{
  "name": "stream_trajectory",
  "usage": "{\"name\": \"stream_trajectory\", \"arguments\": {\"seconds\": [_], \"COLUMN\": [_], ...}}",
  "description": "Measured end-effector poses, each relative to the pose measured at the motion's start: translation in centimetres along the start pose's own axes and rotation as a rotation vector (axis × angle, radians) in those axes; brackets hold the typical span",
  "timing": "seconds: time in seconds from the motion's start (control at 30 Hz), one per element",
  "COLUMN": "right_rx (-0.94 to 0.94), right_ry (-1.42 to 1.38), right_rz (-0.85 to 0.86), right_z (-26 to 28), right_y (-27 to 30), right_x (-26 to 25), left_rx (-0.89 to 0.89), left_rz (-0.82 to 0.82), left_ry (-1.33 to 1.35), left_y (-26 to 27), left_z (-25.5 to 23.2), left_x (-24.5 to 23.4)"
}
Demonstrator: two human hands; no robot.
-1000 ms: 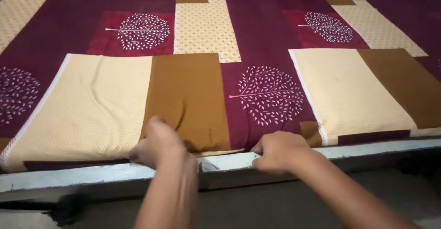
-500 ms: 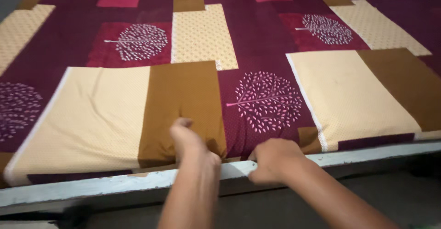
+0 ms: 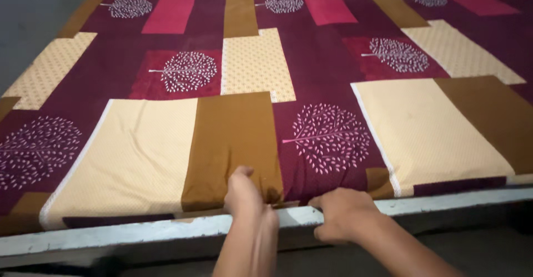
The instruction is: The person smooths a patterned bedsheet on a bed, tucks the edges under the mattress along all sides, and adjusts the sheet to remove wrinkles. The person then smooths the surface again and finishes by arranging the pillows at the head of the bed.
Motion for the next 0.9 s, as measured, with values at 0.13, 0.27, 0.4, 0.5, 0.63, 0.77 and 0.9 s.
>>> {"name": "stream_trajectory", "arguments": {"seconds": [0.13,0.27,0.4,0.5,0.63,0.77,0.9], "right_rx": [0.011,0.032,0.012,0.004,0.007,0.018,0.009], "right_ry": [-0.043,-0.016,-0.008,0.006,-0.010,0.016,0.021], "right_rz": [-0.007,0.014,0.010,0.026,0.032,0.010,-0.025], "right_z": [-0.3,-0.5,-0.5,-1.0,-0.9,-0.9,-0.7], "right_y": [-0.5,-1.3,-1.8,-1.9,-2.9,-2.5,-2.8], "right_x": [0.0,-0.1,-0.3,0.2,0.1,0.4,0.6], "left_rx": [0.024,0.326,0.964,1.509,1.078,1.229,1.416], "left_rz": [0.175,0.118,0.073,0.085,-0.402,-0.537,-0.131], "left_ry": [-0.065,-0.460,-1.069,-1.431,-1.874,-1.696,-1.720], "left_y": [0.1,2.0,0.0,-5.2,-11.7,-13.2,-10.6], "left_z": [0.0,-0.4,-3.8,-7.9,-13.7,-13.5,-7.3], "left_x": [-2.1,-2.4,-0.2,-1.2,-7.4,-7.4,-3.4]}}
Point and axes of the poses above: each hand's wrist, its own y-axis away from the middle knuckle, its own x-axis out of the palm, z = x × y, the point moved 1 cm from there along -y, towards the middle knuckle, and after that the axes turned 6 degrees about -z, right-handed, at the moved point
